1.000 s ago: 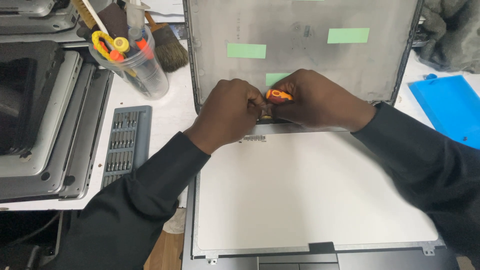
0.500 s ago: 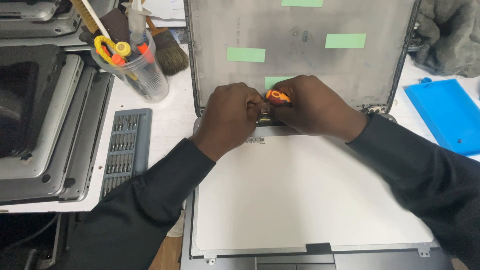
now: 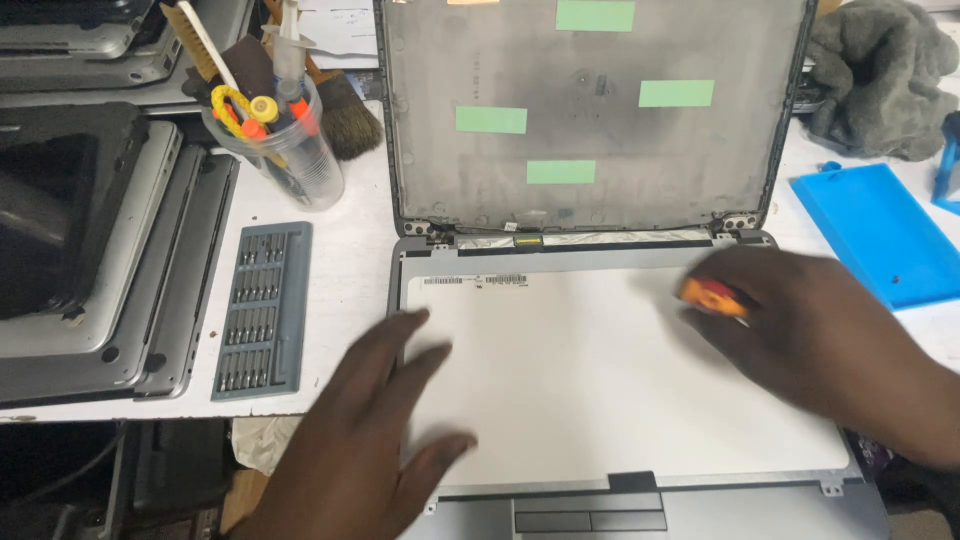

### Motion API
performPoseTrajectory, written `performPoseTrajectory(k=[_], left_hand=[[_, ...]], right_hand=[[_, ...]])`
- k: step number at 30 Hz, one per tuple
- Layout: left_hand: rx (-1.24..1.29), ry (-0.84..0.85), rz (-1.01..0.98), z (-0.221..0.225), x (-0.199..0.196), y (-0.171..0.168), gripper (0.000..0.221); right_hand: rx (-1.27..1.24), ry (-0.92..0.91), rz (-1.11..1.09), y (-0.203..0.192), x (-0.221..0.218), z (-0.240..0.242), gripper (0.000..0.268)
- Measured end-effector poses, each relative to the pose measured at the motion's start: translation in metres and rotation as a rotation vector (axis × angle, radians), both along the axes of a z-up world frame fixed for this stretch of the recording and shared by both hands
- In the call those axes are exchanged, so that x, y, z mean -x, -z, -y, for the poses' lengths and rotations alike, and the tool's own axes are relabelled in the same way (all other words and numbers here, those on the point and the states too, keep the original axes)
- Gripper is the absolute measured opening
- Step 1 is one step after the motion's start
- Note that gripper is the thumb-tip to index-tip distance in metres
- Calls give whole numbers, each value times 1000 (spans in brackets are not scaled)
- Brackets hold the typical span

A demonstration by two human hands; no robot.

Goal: Disassembling a laptop to remove the screen and internal components like RAM and storage using a screwdriver.

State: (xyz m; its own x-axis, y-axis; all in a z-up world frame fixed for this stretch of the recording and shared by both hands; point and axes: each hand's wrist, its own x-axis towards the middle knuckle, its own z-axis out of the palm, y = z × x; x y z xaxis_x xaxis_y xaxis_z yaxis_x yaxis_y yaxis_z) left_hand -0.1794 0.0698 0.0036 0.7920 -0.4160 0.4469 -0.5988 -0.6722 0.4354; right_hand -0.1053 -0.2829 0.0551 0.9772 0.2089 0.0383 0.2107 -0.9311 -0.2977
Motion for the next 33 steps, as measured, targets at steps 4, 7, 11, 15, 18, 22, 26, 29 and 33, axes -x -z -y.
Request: performPoseTrajectory(k=[4,7,11,15,18,22,26,29,33], left_hand=[[65,12,-146,-15,33,38,80],[43,108,-90,-16,39,40,89],[74,49,-105,-11,47,31,82],[81,150,-156,-16,52,25,97],[73,294,-170,-35,47,46,89],[-30,246,10,-27,55,34,83],[-203,107,281,-24,59,45,55],[-378,66,550,-41,39,108,38],[-502,57,634,-77,23,185,51]], right_hand=[[30,234,-60,24,38,41,18],[42,368,-31,39,68,57,25],[-100,-40,182,40,99,59,39],[-251,-13,-80,30,115,66,53],[-258,-154,-15,45,120,87,48],[-330,-5,-102,43,132,83,50],[-353,-43,-67,35,141,82,45],[-446,-17,-95,24,147,83,40],[-699,-4,-20,8,154,88,32]])
